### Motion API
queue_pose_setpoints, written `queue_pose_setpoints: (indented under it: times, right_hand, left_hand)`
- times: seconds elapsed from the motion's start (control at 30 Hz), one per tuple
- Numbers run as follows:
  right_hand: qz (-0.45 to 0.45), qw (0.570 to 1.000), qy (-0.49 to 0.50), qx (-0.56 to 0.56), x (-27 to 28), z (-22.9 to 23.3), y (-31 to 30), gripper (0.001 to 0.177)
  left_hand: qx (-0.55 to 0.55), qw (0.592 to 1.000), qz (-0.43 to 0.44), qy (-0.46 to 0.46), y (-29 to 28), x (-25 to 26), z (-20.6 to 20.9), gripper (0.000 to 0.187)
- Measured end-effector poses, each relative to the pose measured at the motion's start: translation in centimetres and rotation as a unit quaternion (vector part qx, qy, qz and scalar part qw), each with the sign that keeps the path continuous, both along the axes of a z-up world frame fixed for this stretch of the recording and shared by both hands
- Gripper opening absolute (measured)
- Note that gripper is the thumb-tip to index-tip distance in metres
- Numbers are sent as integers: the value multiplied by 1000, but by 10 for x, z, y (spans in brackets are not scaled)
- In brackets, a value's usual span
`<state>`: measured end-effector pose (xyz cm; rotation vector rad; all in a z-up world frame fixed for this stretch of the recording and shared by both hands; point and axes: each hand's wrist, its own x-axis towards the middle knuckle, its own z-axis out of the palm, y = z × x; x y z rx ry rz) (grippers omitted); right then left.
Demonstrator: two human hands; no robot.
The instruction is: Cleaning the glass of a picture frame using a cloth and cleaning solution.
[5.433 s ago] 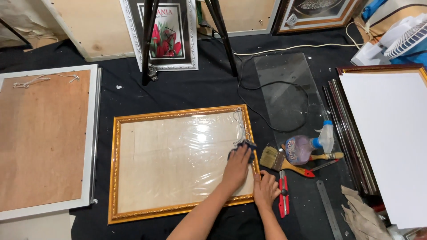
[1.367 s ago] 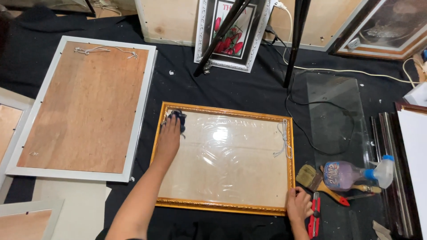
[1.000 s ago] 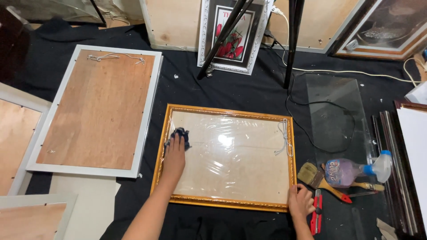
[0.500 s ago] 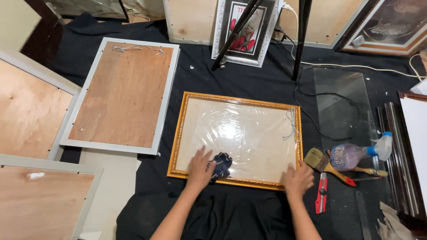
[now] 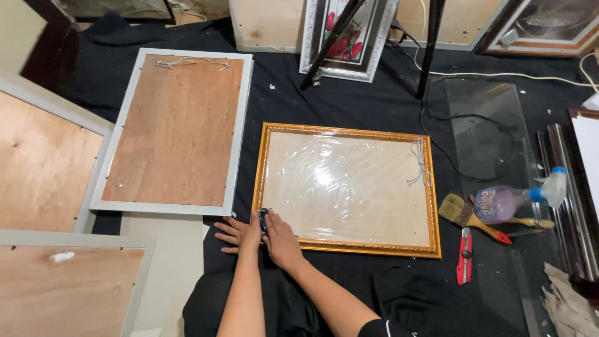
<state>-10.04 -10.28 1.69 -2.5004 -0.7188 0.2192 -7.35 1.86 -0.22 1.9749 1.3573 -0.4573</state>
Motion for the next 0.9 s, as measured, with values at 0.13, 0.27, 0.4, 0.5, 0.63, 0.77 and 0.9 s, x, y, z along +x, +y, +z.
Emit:
queue_pose_setpoints:
  times: [0.13,0.27,0.4,0.5,0.63,0.77,0.9]
  right_hand:
    - [3,995,-21,-97,15,12,-49,55]
    - [-78,978,-94,-170,29,-3,-162,54]
    - [-261,921,-112,-265,28,-14,-310,52]
    - [-423,878,-90,-203,24,-10,-376,56]
    - [-443,881,-81,-145,44,-22,-327,54]
    - [-352,935,-26,22,62,-16,-194,56]
    - [-58,974,-208,76,65,-9,-68,54]
  left_hand:
    - [6,1000,-2,18,2,2,-10,105]
    - [73,996,44,-40,-9,-3,10,106]
    - [84,991,90,-45,-7,-4,54,116]
    - [82,991,102,-25,-5,-4,74,129]
    - [79,990,114,-21,7,1,32,142]
    - [16,991,119,51,18,11,28,162]
    - [194,967,156,51,9,16,-30,140]
